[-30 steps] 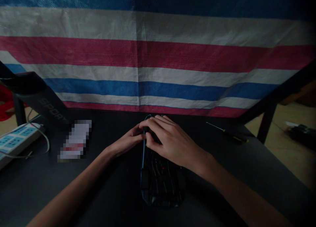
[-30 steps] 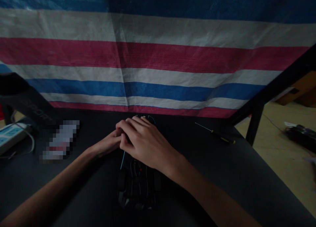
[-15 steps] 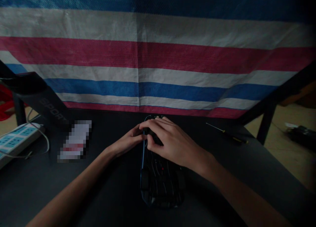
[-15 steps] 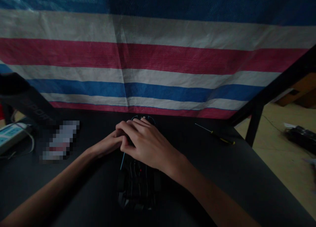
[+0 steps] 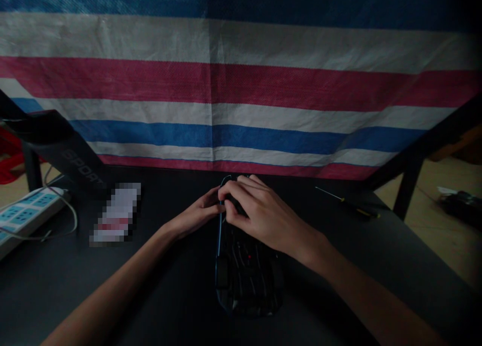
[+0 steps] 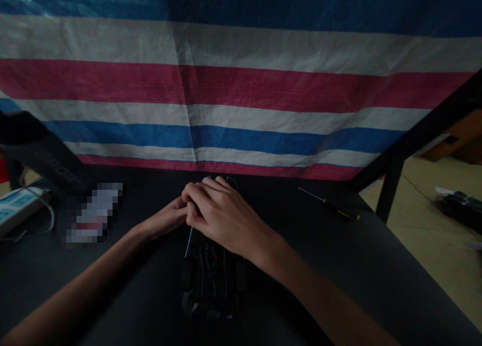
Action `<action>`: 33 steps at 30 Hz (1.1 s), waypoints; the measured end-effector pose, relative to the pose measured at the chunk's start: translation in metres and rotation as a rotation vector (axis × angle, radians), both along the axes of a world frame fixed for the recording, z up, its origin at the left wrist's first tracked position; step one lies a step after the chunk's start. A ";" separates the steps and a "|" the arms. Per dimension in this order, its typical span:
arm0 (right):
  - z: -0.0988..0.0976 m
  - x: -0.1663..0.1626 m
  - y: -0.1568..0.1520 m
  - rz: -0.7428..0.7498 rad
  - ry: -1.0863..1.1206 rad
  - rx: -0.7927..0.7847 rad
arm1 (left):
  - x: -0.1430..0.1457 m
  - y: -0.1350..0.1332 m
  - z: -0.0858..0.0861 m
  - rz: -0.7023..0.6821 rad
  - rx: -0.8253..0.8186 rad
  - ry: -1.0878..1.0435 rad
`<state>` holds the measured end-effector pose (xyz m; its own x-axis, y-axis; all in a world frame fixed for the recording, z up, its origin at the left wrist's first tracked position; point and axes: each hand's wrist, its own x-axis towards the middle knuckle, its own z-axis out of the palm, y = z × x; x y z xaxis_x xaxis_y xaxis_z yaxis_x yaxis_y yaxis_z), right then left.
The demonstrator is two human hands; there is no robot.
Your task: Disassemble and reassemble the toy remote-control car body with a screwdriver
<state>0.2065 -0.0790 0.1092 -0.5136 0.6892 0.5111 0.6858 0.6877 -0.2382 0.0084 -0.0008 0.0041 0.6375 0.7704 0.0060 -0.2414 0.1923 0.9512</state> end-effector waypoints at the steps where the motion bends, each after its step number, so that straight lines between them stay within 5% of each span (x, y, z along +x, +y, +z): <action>1: 0.000 0.000 0.000 0.007 -0.004 0.002 | 0.000 0.000 0.000 0.001 -0.001 -0.001; 33: 0.002 0.003 0.000 -0.036 -0.023 -0.049 | 0.000 0.002 -0.002 -0.017 -0.017 0.029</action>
